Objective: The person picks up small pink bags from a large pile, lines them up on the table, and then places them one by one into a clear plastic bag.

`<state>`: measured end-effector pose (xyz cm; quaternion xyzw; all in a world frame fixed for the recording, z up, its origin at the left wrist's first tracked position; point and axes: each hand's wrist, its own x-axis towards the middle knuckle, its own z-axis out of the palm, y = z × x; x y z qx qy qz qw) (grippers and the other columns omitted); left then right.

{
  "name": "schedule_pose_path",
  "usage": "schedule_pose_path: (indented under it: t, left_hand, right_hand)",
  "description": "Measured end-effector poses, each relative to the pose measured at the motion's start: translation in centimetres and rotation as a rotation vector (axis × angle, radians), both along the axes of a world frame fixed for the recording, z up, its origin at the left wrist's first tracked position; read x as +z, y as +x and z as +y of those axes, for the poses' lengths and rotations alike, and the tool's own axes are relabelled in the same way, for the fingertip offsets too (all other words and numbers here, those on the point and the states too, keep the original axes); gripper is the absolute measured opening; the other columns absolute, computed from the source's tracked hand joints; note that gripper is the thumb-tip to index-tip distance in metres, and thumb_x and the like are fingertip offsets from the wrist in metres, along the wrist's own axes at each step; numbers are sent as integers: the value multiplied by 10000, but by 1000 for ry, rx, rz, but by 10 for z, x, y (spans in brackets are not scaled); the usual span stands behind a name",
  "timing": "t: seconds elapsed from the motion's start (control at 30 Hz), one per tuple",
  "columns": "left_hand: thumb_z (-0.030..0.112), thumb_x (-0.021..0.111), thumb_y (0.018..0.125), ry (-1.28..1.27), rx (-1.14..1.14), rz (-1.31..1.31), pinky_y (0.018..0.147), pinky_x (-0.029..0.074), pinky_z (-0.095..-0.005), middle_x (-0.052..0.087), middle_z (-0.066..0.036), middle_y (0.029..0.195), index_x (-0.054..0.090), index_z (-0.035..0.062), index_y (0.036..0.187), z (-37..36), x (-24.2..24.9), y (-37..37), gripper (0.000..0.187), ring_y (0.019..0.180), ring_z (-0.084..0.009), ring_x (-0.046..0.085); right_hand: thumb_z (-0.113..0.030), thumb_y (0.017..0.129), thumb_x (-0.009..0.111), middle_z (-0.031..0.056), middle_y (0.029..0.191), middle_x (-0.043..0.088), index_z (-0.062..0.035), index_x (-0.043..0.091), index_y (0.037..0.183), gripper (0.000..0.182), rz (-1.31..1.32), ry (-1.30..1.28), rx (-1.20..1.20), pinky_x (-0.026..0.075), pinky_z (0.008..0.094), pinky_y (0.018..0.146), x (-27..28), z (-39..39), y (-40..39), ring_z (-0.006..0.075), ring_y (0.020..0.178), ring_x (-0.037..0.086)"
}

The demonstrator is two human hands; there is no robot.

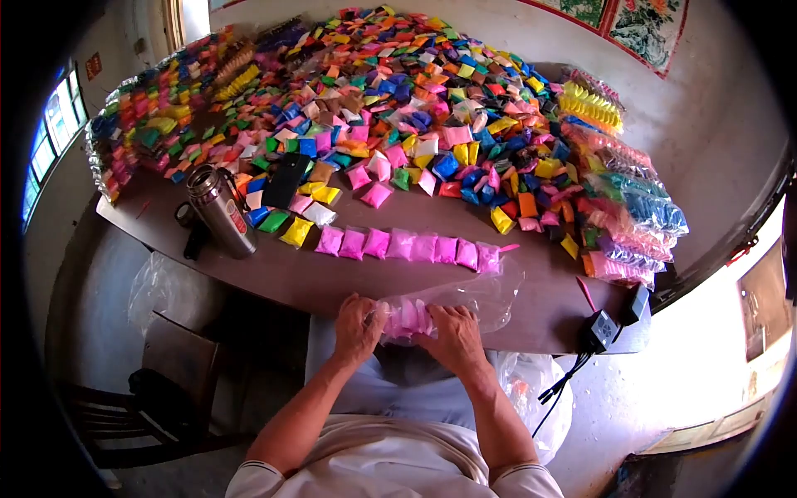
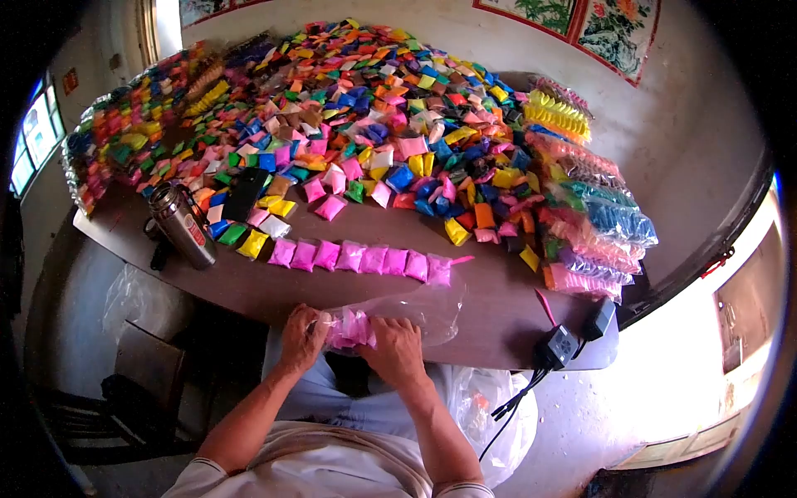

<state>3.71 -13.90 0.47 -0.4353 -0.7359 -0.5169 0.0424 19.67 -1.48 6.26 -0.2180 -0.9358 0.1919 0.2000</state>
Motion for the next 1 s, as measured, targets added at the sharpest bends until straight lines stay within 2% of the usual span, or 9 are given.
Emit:
schedule_pose_path:
  t: [0.1, 0.2, 0.3, 0.5, 0.63, 0.7, 0.87, 0.93, 1.0]
  left_hand:
    - [318, 585, 909, -28, -13, -31, 978, 399, -424, 606, -139, 727, 599, 10, 796, 0, -6, -1, 328, 751, -328, 592]
    - [329, 575, 914, 8, 23, 34, 980, 404, -427, 612, -155, 745, 608, -1, 818, 0, -7, 0, 346, 775, -336, 599]
    - [332, 565, 918, -1, 13, 28, 988, 403, -429, 620, -179, 778, 616, -18, 842, -1, -4, -1, 362, 808, -350, 604]
    - [319, 559, 918, -37, 17, -27, 1018, 389, -429, 630, -208, 828, 619, -46, 871, -1, -10, -1, 373, 862, -387, 600]
    - [305, 559, 915, -14, 40, 22, 1022, 389, -431, 630, -208, 824, 622, -52, 875, -1, -8, 1, 364, 859, -388, 602]
    - [299, 559, 913, -26, 30, 24, 1022, 388, -432, 630, -208, 821, 625, -52, 878, -2, -11, -2, 359, 851, -387, 603]
    - [238, 569, 896, -76, -46, -62, 1022, 380, -447, 621, -188, 803, 627, -30, 888, -3, -3, -3, 274, 862, -358, 600]
    - [291, 557, 908, -17, -63, -3, 1028, 374, -442, 625, -167, 824, 631, -9, 875, -2, -28, -10, 310, 862, -344, 603]
    - [343, 545, 919, 41, -79, 55, 1034, 367, -438, 630, -145, 845, 635, 13, 863, 1, -30, -10, 347, 863, -330, 607]
  right_hand:
    - [-231, 706, 787, 155, 902, 680, -23, 639, 1043, 423, 4, 7, 9, 483, 429, 858, -2, 3, 0, 381, 944, 626]
    - [-250, 703, 793, 172, 892, 680, -43, 630, 1039, 427, -25, -158, -29, 508, 428, 798, -8, 8, -3, 371, 903, 648]
    - [-272, 708, 792, 176, 900, 683, -48, 619, 1051, 445, -5, -204, -67, 520, 426, 762, -17, 7, -10, 365, 883, 660]
    - [-289, 710, 792, 156, 885, 689, -53, 614, 1020, 428, -2, -71, -36, 523, 434, 738, 9, -1, -1, 364, 845, 667]
    - [-284, 701, 798, 157, 898, 690, -54, 617, 1011, 426, -85, -164, -23, 518, 441, 735, 8, 4, -1, 363, 847, 665]
    - [-296, 705, 788, 211, 864, 678, -69, 627, 1064, 455, -70, -224, 26, 522, 483, 748, -3, 7, -5, 413, 858, 647]
    - [-275, 726, 771, 201, 826, 677, -63, 622, 1032, 402, -13, -134, 30, 522, 480, 721, 7, 5, 4, 419, 824, 645]
    - [-269, 740, 760, 202, 825, 676, -56, 623, 1011, 371, 27, -105, 49, 524, 479, 708, 30, 8, 15, 426, 814, 641]
    - [-117, 773, 734, 145, 825, 700, -12, 647, 1034, 295, 36, -259, 85, 538, 364, 669, 61, 13, 32, 278, 776, 703]
